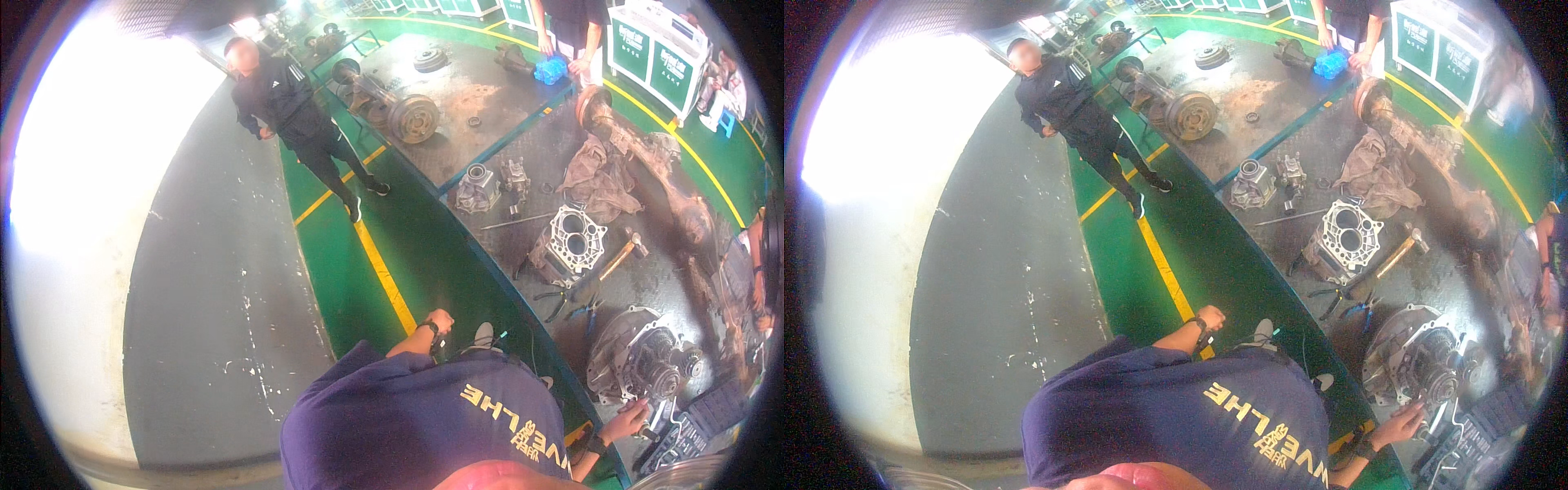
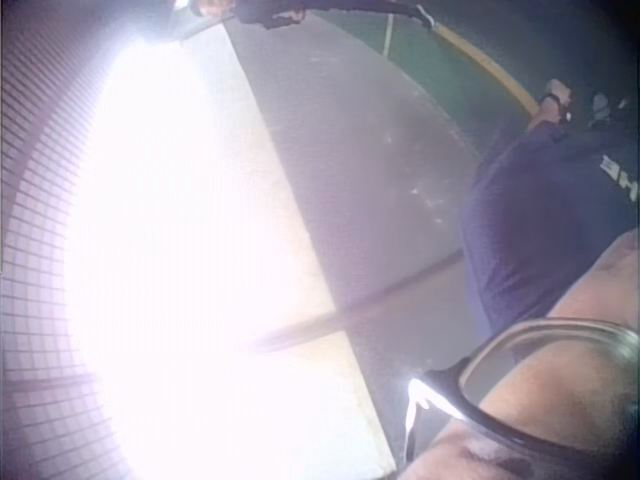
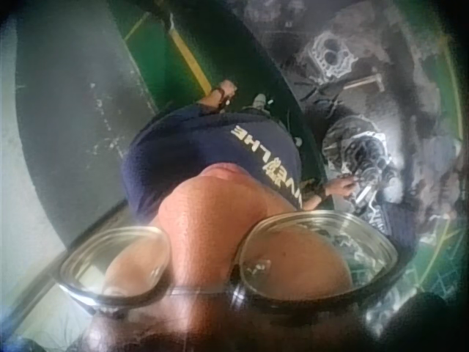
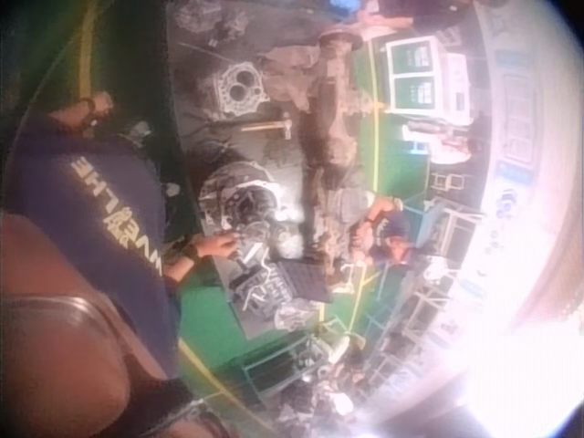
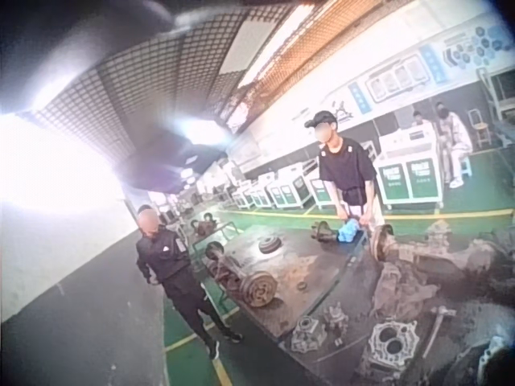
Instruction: The person handles a metal transmission casing by hand, aligning internal gears and a shaft. They then use a hammer to strike the shaft while holding the casing on a workbench.
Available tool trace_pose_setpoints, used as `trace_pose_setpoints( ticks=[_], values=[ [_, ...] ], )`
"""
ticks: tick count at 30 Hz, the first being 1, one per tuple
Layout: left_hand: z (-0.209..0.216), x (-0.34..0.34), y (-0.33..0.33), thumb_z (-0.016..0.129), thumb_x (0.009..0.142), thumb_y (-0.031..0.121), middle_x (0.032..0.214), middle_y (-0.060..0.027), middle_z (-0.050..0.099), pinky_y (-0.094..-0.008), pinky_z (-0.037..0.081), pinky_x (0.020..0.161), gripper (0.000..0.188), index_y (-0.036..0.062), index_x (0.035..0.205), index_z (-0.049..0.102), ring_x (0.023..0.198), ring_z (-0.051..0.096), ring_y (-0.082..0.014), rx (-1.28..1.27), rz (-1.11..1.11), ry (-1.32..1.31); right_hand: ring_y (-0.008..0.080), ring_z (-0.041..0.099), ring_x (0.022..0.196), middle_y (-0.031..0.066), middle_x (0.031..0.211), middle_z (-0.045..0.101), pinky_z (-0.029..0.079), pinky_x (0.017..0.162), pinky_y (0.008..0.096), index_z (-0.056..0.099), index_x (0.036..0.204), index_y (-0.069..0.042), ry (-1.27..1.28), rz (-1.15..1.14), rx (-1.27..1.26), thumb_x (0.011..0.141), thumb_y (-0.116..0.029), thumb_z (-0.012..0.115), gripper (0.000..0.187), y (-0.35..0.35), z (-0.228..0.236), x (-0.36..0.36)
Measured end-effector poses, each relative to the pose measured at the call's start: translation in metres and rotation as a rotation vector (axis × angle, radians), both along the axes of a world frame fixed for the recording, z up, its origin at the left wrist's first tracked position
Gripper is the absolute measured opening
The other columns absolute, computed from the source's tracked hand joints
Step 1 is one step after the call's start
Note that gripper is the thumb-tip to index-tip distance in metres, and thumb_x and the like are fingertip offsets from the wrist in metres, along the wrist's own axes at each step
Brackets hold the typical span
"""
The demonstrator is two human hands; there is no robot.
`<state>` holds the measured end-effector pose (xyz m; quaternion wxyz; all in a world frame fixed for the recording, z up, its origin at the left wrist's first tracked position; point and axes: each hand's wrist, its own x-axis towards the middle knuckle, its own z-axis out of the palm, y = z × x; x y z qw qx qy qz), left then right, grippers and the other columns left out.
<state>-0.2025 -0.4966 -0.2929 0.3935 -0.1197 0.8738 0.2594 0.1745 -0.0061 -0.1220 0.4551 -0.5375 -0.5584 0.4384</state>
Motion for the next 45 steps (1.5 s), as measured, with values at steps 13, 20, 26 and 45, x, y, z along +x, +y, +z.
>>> trace_pose_setpoints(
  ticks=[13,20,26,45],
  values=[
    [0.021,0.011,0.003,0.066,0.092,0.030,0.074,-0.0015,0.074,-0.0315,0.051,0.050,0.021,0.0115,0.091,0.076,0.056,0.066,-0.0142,-0.004,-0.013,0.023,0.0067,0.037,0.059,-0.0022,0.070,0.047,0.029,0.053,0.0242,0.064,0.099,-0.002,0.103,-0.025,-0.002,0.108,-0.029,0.053,0.031,0.006,-0.015,0.005],
    [-0.061,0.015,-0.016,0.064,0.082,0.023,0.080,-0.0067,0.074,-0.0372,0.055,0.059,0.014,0.0161,0.082,0.077,0.067,0.070,-0.0215,0.094,-1.062,0.364,0.0096,0.053,0.072,0.0017,0.083,0.061,0.044,0.061,0.0251,0.067,0.111,-0.001,0.055,-0.113,0.017,0.106,-0.028,0.056,0.029,-0.007,-0.026,0.058],
    [-0.034,-0.048,-0.032,0.057,0.095,0.018,0.085,-0.0155,0.072,-0.0359,0.054,0.056,0.023,0.0050,0.110,0.069,0.066,0.068,-0.0248,0.650,0.232,-0.529,0.0080,0.049,0.070,-0.0032,0.076,0.056,0.040,0.063,0.0264,0.066,0.091,-0.006,-0.024,0.106,-0.039,0.104,-0.028,0.060,0.026,-0.008,0.044,-0.019],
    [0.274,0.235,0.425,0.064,0.092,0.023,0.102,-0.0239,0.073,-0.0420,0.055,0.086,0.031,-0.0032,0.108,0.072,0.098,0.071,-0.0381,0.858,-1.111,0.282,0.0227,0.071,0.067,0.0168,0.072,0.071,0.055,0.066,0.0365,0.075,0.090,0.001,-0.266,0.145,-0.037,0.081,-0.023,0.073,0.027,-0.009,0.071,0.030]
  ],
)
